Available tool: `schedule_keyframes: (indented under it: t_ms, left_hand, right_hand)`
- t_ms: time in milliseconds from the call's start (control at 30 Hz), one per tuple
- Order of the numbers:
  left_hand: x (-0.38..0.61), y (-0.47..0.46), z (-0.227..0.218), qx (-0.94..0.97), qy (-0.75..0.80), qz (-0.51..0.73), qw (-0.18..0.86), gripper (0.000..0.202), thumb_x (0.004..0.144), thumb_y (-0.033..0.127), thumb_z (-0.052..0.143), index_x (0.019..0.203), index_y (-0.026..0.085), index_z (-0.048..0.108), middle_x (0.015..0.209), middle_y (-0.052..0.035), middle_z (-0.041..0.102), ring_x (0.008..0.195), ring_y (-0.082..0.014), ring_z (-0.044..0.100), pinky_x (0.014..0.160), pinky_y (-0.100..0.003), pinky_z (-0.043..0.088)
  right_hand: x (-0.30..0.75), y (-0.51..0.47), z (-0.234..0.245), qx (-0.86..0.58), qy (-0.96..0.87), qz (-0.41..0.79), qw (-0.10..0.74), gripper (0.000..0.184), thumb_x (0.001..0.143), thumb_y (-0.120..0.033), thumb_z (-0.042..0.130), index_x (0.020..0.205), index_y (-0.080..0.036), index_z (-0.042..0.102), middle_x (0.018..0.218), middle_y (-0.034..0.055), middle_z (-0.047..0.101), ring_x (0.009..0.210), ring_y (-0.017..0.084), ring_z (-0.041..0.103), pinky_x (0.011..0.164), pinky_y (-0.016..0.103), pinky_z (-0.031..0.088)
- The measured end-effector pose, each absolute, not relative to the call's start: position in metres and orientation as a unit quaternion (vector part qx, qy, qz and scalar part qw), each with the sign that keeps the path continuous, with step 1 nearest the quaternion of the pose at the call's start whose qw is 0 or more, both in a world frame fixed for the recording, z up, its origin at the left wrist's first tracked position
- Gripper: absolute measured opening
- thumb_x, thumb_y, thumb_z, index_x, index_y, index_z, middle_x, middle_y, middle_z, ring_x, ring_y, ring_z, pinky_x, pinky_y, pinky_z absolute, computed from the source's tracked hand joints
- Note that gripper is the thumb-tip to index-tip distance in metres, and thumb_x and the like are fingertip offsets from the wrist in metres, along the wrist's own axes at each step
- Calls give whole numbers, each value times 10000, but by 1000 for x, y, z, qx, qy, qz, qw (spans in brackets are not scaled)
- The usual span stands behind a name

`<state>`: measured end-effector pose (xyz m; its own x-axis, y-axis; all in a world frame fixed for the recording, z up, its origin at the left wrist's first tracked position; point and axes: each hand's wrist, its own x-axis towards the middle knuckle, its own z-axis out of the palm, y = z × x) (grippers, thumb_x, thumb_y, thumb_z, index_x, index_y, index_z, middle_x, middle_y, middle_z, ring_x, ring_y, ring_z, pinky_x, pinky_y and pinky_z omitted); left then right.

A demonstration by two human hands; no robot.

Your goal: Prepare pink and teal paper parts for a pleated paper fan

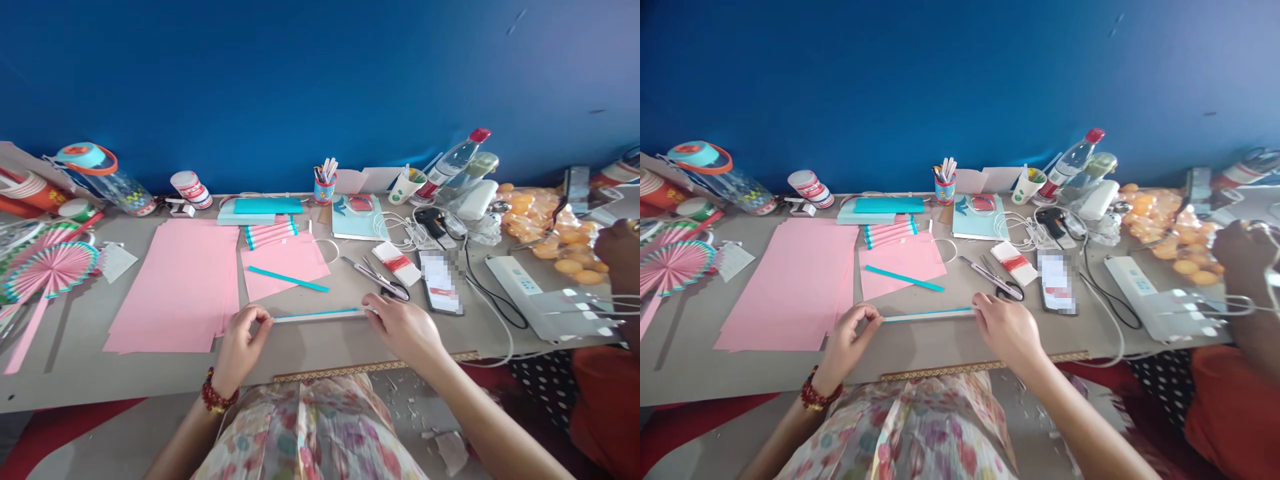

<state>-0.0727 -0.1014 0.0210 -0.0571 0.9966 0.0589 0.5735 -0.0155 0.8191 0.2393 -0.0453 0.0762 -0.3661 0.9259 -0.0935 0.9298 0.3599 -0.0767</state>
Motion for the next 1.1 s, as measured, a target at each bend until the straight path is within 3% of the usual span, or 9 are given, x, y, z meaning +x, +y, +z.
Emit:
schedule_keyframes:
  t_ms: [333,600,1100]
  left_hand:
    - [-92,-89,15,659,625,319,270,165,902,311,570,777,210,610,874,-45,668,887,-216,616,672,-273,449]
    - [-87,-94,6,692,643,261,197,132,913,270,548,813,216,616,922,-38,664,898,-219,590,776,-331,440]
    - [-85,-97,6,711,648,224,156,91,907,210,561,821,216,592,940,-24,640,908,-221,571,818,-362,408]
  right_hand:
    - [221,-39,74,566,823,-18,53,194,970,-254,437,886,-205,605,784,26,705,602,159,601,516,297,162]
    - [219,-39,71,536,841,4,69,136,948,-225,497,894,-192,618,766,12,690,648,153,615,548,302,194]
    - [214,-39,77,518,847,-9,122,145,970,-219,501,922,-178,632,803,24,690,763,173,648,612,311,249]
